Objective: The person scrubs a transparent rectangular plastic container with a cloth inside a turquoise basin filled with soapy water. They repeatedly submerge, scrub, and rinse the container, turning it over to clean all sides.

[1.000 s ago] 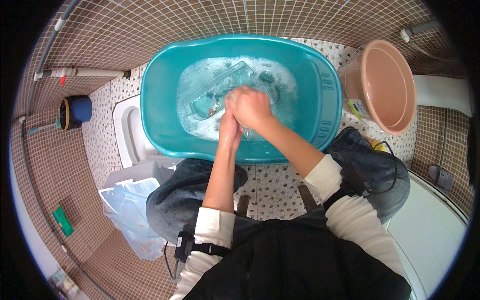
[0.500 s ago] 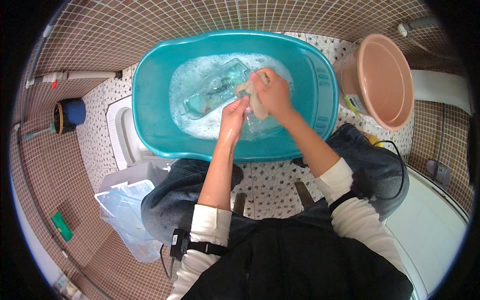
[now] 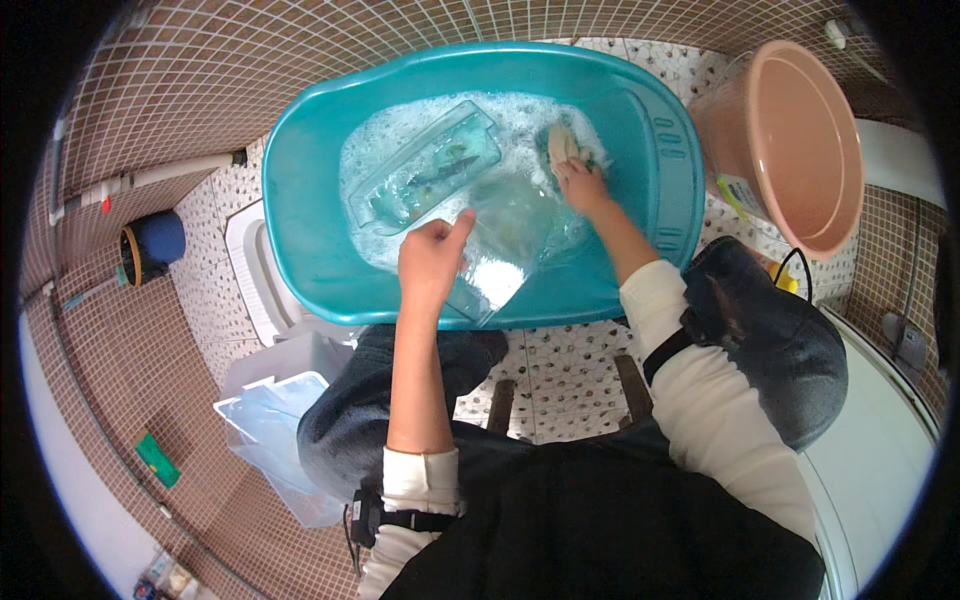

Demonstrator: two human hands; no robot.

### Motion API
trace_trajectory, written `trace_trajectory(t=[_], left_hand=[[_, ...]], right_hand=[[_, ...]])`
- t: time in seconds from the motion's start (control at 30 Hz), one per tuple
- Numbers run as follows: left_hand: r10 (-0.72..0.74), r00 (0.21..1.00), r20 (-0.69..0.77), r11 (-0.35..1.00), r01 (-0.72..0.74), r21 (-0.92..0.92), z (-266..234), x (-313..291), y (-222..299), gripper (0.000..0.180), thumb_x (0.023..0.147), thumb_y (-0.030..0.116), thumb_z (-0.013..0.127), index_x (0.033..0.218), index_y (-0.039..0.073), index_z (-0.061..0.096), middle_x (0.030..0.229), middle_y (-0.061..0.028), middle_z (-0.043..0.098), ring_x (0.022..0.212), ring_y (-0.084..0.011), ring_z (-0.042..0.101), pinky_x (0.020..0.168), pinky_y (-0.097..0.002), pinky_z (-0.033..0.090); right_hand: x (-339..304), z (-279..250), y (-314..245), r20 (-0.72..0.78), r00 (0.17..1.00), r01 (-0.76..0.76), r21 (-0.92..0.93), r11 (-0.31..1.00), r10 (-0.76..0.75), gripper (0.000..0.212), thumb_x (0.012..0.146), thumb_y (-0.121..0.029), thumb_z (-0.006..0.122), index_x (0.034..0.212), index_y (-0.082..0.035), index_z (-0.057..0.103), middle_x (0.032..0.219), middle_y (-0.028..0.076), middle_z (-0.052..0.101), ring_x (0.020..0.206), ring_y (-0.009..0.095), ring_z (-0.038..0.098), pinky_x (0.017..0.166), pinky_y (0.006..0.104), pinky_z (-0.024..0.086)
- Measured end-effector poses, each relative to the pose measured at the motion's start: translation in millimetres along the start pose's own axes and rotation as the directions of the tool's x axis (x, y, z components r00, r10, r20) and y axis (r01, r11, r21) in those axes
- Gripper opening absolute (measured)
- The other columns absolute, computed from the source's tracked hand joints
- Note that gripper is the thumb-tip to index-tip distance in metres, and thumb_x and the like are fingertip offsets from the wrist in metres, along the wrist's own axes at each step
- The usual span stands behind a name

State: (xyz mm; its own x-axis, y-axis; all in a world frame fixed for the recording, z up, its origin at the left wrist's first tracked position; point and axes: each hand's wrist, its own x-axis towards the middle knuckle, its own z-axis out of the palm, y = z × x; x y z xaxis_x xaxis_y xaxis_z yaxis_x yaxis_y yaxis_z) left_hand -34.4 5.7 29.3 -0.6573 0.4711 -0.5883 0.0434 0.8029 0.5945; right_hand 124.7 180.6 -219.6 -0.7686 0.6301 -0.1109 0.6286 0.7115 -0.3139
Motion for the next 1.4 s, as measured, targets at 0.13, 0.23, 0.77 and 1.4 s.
trace_trajectory(t=[0.13, 0.23, 0.77, 1.4], left_hand=[[0.081, 0.949, -0.303, 0.972, -0.007, 0.235, 3, 2, -11, 0.038, 0.073, 0.038, 0.063, 0.059, 0.002, 0.059, 0.049, -0.0117, 0.054, 0.050, -0.0205, 0.057, 0.054, -0.0313, 0.043], [0.063, 0.900, -0.432, 0.993, -0.013, 0.118, -3, 14, -21, 0.038, 0.071, 0.035, 0.064, 0.058, 0.000, 0.055, 0.047, -0.0109, 0.049, 0.045, -0.0197, 0.047, 0.051, -0.0337, 0.040], [-0.143, 0.897, -0.419, 0.866, -0.091, -0.492, 14, 22, -76, 0.042, 0.082, 0.021, 0.060, 0.048, 0.004, 0.041, 0.049, 0.0052, 0.036, 0.047, -0.0050, 0.029, 0.043, -0.0246, 0.020], [0.202, 0.970, -0.138, 0.927, -0.235, -0.291, -50, -23, 15, 0.047, 0.084, 0.023, 0.059, 0.043, 0.005, 0.043, 0.042, 0.0028, 0.039, 0.041, -0.0045, 0.032, 0.040, -0.0242, 0.024]], right_hand=[[-34, 31, -3, 0.169, 0.962, -0.258, 0.306, 0.916, 0.214, 0.038, 0.080, -0.018, 0.055, 0.118, -0.013, 0.052, 0.107, 0.011, 0.058, 0.094, 0.028, 0.056, 0.082, 0.0372, 0.045], [-21, -2, -21, 0.602, 0.785, -0.613, 0.720, 0.326, 0.146, 0.043, 0.075, -0.013, 0.056, 0.117, -0.009, 0.051, 0.104, 0.009, 0.059, 0.091, 0.021, 0.056, 0.080, 0.0326, 0.046], [-36, -109, -157, 0.154, 0.987, -0.055, 0.623, 0.780, -0.053, 0.032, 0.084, -0.040, 0.053, 0.098, -0.011, 0.060, 0.097, 0.015, 0.058, 0.083, 0.034, 0.059, 0.072, 0.0430, 0.048], [19, -90, -2, 0.432, 0.900, -0.296, 0.502, 0.813, 0.061, 0.035, 0.085, -0.035, 0.048, 0.093, -0.004, 0.062, 0.093, 0.017, 0.062, 0.087, 0.027, 0.059, 0.074, 0.0379, 0.046]])
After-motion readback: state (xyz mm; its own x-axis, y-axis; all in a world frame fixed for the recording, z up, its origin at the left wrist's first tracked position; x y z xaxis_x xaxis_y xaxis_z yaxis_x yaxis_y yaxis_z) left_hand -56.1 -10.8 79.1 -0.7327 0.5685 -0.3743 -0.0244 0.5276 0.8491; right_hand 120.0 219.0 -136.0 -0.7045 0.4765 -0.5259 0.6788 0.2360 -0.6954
